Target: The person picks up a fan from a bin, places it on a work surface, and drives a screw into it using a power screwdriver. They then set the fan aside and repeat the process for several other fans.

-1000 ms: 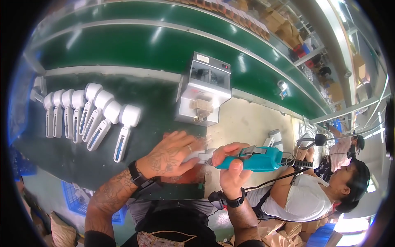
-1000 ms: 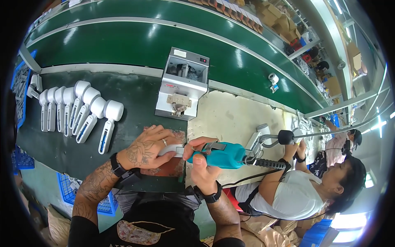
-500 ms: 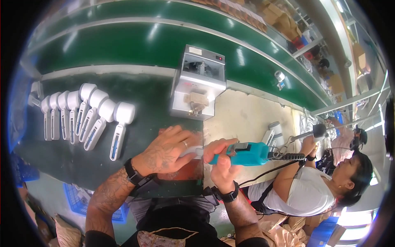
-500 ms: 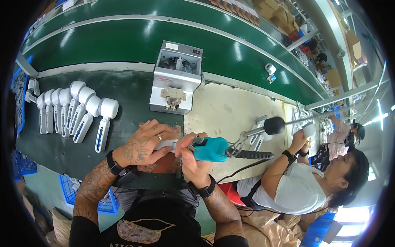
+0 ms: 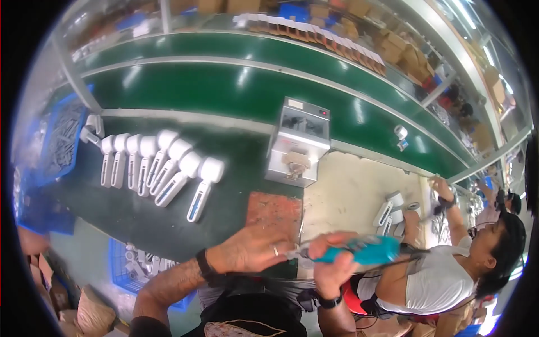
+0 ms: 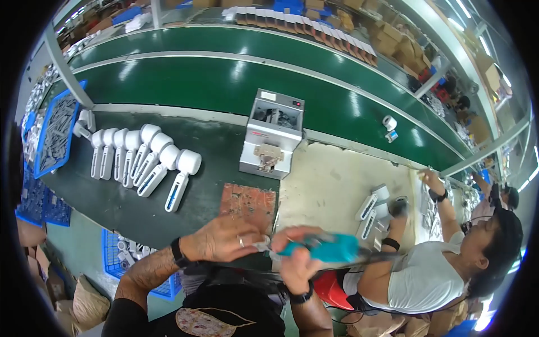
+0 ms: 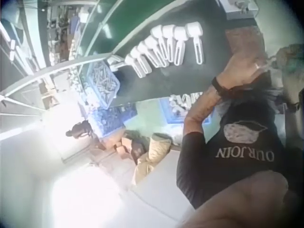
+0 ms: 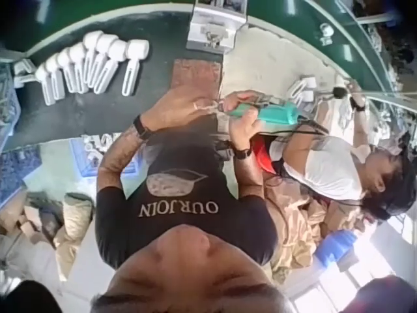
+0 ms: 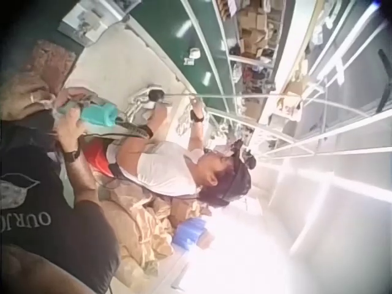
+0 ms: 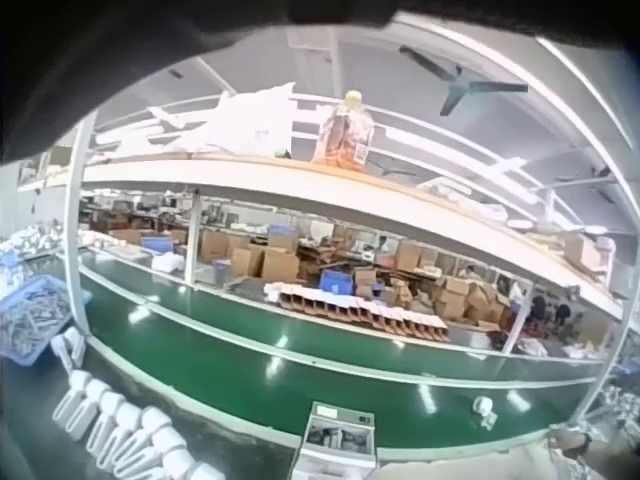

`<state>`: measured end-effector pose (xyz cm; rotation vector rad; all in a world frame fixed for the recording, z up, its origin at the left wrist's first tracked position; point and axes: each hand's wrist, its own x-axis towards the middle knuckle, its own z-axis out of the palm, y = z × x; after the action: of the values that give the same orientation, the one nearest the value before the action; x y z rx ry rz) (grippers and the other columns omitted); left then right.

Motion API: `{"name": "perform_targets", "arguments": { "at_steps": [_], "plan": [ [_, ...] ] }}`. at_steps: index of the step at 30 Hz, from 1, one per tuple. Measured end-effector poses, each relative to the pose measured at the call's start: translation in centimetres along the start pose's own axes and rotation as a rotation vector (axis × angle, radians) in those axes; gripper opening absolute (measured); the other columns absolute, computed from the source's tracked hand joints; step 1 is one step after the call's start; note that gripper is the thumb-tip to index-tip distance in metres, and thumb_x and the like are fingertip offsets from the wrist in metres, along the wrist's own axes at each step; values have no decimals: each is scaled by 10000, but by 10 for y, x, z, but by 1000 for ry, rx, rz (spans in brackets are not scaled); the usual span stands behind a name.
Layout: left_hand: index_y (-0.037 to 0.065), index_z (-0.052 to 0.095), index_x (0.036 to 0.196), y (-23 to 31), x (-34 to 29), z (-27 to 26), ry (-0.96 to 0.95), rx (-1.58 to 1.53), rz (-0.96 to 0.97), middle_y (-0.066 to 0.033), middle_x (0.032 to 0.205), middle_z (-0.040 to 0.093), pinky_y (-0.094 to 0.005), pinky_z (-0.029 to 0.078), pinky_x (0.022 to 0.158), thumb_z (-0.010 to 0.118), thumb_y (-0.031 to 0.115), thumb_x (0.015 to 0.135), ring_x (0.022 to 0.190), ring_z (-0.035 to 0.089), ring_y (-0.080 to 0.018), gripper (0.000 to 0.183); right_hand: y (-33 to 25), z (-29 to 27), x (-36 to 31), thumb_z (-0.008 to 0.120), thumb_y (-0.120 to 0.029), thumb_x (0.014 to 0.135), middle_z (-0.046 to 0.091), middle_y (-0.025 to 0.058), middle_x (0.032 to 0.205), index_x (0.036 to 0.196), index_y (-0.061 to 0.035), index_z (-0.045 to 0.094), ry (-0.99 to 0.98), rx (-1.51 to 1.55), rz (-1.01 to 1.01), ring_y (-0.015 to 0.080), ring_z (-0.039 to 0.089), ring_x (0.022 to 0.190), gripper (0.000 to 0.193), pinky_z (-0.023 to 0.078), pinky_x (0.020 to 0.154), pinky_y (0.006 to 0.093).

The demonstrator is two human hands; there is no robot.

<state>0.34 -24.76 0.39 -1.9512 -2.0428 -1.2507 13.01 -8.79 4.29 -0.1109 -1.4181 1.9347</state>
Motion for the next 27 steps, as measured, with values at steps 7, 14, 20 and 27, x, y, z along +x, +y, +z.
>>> {"name": "perform_targets", "arguments": {
  "at_steps": [7,14,20,27],
  "plan": [
    [37,643,1147,18,-41,-31,475,115,-591,-187,1063,671,-399,540,835,750,43,834,938,672,-352,330,-35,-5,-18,526,-706,929,432,15,612,985,-77,462,130,-81,-86,139,404,478,635,359,459,300],
    [54,602,1229,1,-58,-56,301,717,-663,-155,1217,598,-508,436,998,737,121,848,1161,553,-396,410,-31,-8,-29,567,-687,917,475,45,602,978,-36,464,100,-121,-22,157,461,488,662,395,463,305],
    [111,518,1402,-17,-33,-69,214,752,-704,-159,1474,434,-565,273,1148,763,266,837,1402,347,-426,636,-23,-17,-34,629,-639,904,520,75,644,1023,-24,463,12,-78,6,186,524,547,648,438,506,320],
    [109,459,1463,-58,-43,-68,227,949,-747,-138,1498,443,-545,270,1160,685,304,917,1392,370,-425,622,-19,-29,-47,759,-535,853,601,122,807,1092,-6,505,-28,24,94,207,593,672,634,472,591,317]
  ]
}}
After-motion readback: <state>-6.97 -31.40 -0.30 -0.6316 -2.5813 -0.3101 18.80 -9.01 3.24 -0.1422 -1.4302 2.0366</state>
